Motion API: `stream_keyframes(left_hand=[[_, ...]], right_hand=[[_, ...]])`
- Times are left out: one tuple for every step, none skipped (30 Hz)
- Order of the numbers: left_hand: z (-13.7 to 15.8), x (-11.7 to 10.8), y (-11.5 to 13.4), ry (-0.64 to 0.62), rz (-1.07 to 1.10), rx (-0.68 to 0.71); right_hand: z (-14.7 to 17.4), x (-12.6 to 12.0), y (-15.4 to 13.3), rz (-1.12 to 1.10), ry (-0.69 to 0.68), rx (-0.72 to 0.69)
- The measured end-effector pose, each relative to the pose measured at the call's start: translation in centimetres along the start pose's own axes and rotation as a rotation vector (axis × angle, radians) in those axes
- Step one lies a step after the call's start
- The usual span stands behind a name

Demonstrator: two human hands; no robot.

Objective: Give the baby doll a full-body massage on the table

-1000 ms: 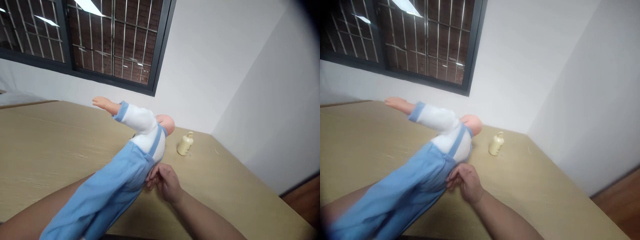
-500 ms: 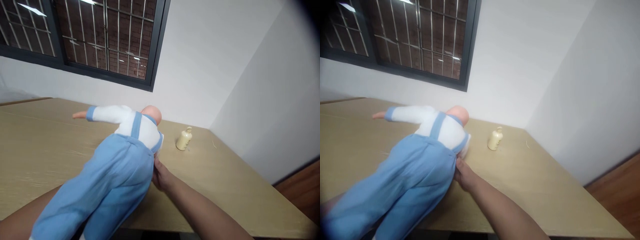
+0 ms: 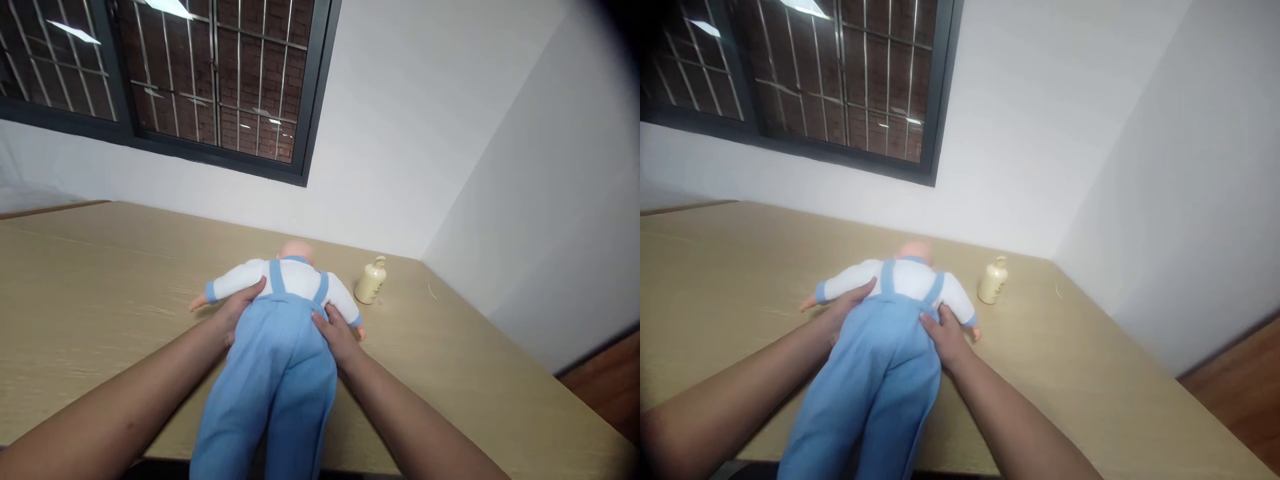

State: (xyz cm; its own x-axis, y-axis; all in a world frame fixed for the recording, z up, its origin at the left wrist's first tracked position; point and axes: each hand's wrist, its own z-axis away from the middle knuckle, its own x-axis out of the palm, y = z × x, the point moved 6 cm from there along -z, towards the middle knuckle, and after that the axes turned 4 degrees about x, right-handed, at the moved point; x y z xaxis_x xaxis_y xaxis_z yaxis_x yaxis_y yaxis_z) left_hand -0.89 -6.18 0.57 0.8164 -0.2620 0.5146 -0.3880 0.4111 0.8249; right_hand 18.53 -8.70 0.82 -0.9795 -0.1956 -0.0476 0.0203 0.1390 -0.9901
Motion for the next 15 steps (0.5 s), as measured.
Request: stream_keyframes(left_hand=[[-0.2, -0.1, -0.2, 0.016, 0.040, -0.024], [-0.3, -0.2, -0.3, 0.031, 0.060, -0.034], [-0.5, -0.4, -0.4, 0.040, 0.060, -0.031], [-0.6, -0.6, -0.5, 0.038, 0.044, -0.017], [-0.8, -0.7, -0.5, 0.029, 0.012, 0.002], [-0.8, -0.8, -0.5, 0.021, -0.032, 0.020], [-0.8, -0.9, -0.4, 0.019, -0.087, 0.037], [-0.7, -0.9, -0.3, 0.029, -0.157, 0.059], [-0.6, -1.0, -0.1, 0.050, -0.245, 0.090], [-0.5, -1.1, 0.2, 0.077, -0.351, 0.127], [-0.3, -1.1, 0.5, 0.104, -0.469, 0.173], [-0.2, -1.0, 0.9, 0.126, -0.591, 0.223], [0.0, -0.9, 1.3, 0.146, -0.712, 0.266], [0.1, -0.8, 1.6, 0.163, -0.827, 0.297], [0.2, -0.7, 1.8, 0.184, -0.939, 0.317]], right_hand=[[-0.1, -0.1, 0.3, 0.005, 0.011, 0.015], [-0.2, -0.1, 0.6, 0.006, 0.023, 0.028], [-0.3, -0.2, 0.9, -0.003, 0.031, 0.043], [-0.4, -0.2, 1.2, -0.023, 0.032, 0.064], [-0.4, -0.3, 1.5, -0.047, 0.032, 0.090], [-0.4, -0.3, 1.8, -0.065, 0.031, 0.120], [-0.4, -0.3, 2.1, -0.075, 0.026, 0.149], [-0.4, -0.3, 2.2, -0.080, 0.024, 0.172], [-0.4, -0.4, 2.4, -0.078, 0.025, 0.188], [-0.4, -0.5, 2.4, -0.070, 0.028, 0.196], [-0.4, -0.7, 2.5, -0.049, 0.032, 0.201], [-0.5, -0.9, 2.5, -0.013, 0.040, 0.202], [-0.6, -1.2, 2.5, 0.040, 0.052, 0.195], [-0.7, -1.5, 2.4, 0.114, 0.072, 0.179], [-0.8, -1.9, 2.2, 0.207, 0.094, 0.163]])
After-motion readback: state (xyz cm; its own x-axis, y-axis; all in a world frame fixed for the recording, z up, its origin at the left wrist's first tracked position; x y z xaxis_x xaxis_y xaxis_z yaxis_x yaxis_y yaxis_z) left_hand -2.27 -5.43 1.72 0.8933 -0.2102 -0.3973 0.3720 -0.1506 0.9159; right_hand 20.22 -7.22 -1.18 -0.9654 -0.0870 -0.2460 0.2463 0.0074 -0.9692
